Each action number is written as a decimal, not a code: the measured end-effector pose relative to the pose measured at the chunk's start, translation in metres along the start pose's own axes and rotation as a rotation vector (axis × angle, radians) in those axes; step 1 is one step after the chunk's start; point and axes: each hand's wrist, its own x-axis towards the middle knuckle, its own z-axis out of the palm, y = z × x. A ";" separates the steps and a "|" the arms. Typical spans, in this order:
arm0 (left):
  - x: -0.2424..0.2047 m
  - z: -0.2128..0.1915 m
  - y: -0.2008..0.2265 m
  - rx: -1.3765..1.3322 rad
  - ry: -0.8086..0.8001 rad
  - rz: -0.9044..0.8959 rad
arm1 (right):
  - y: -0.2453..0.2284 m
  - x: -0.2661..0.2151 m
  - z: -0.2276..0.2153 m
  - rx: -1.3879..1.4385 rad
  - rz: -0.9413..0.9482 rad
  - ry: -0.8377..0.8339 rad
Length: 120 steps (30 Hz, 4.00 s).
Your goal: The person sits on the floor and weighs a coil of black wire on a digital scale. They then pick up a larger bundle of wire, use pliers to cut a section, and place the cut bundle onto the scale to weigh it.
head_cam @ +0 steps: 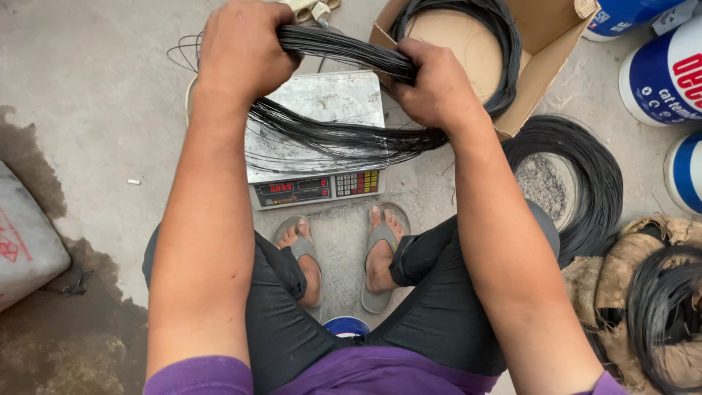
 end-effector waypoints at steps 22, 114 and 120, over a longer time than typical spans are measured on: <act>-0.026 -0.067 0.039 -0.818 0.050 -0.630 | -0.039 -0.009 0.006 0.408 0.173 0.198; 0.003 -0.022 0.026 -0.888 -0.525 -0.156 | -0.092 -0.010 0.078 1.437 0.401 0.437; 0.006 -0.007 0.020 -0.707 -0.494 -0.132 | -0.056 0.003 0.086 1.421 0.165 0.569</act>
